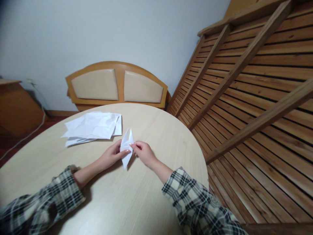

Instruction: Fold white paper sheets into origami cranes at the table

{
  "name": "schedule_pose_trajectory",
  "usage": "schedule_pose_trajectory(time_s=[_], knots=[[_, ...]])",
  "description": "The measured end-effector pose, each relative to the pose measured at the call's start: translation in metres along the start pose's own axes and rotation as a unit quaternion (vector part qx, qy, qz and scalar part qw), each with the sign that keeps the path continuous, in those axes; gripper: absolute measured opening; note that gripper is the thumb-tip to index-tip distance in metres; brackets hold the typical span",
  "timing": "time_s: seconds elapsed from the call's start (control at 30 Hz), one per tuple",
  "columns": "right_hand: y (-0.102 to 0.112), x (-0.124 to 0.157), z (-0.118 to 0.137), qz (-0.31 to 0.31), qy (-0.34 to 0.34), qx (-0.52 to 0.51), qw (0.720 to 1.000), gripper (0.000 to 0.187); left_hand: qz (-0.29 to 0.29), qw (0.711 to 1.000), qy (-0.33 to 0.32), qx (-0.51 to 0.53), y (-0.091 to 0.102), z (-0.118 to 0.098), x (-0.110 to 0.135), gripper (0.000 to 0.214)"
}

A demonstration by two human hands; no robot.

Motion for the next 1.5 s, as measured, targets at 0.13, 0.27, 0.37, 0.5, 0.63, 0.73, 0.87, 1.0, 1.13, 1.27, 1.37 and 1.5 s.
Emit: schedule_pose_trajectory(time_s=[0.13,0.27,0.37,0.5,0.63,0.73,0.87,1.0,1.13,1.27,1.37,1.5], knots=[[0.003,0.001,0.004,-0.024,0.004,0.016,1.0,0.041,0.016,1.0,0.002,0.017,-0.004,-0.003,0.0,0.037],[0.005,0.005,0.009,-0.051,0.016,0.03,0.998,0.042,0.03,0.999,0.005,0.031,-0.006,-0.006,0.0,0.039],[0.007,0.008,0.011,-0.072,0.028,0.044,0.996,0.043,0.032,0.999,0.014,0.013,-0.005,-0.006,0.001,0.041],[0.009,0.009,0.012,-0.092,0.045,0.057,0.993,0.043,0.03,0.999,0.009,0.014,-0.006,-0.005,-0.001,0.04],[0.01,0.006,0.007,-0.076,0.016,0.031,0.996,0.045,0.044,0.997,0.008,0.059,-0.01,-0.003,-0.003,0.04],[0.006,0.003,0.003,-0.044,-0.013,-0.012,0.999,0.046,0.046,0.996,0.005,0.075,-0.012,0.0,-0.004,0.04],[0.003,0.003,0.003,-0.013,-0.02,-0.032,0.999,0.046,0.043,0.996,0.003,0.081,-0.012,0.003,-0.005,0.037],[0.004,0.004,0.003,-0.025,-0.002,0.002,1.0,0.038,0.062,0.993,0.017,0.098,-0.015,0.004,-0.002,0.035],[0.005,0.002,0.004,-0.036,0.024,0.021,0.999,0.033,0.062,0.997,0.007,0.038,-0.012,0.0,0.0,0.037],[0.005,0.0,0.0,-0.033,0.027,0.015,0.999,0.029,0.042,0.999,-0.001,-0.023,-0.006,-0.002,-0.001,0.03],[0.004,0.0,-0.001,-0.037,0.027,0.03,0.999,0.025,0.021,0.998,-0.009,-0.06,-0.002,-0.004,-0.002,0.029],[0.0,0.001,0.0,-0.038,0.026,0.047,0.998,0.023,0.016,0.997,-0.013,-0.071,0.001,-0.006,-0.002,0.031]])
Point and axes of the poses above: each hand's wrist, its own x-axis away from the middle knuckle, its own y-axis out of the back of the hand, z = x × y, the point moved 7 cm from there along -x, towards the middle knuckle, and after that the axes turned 7 degrees about -y, right-handed, at the moved point
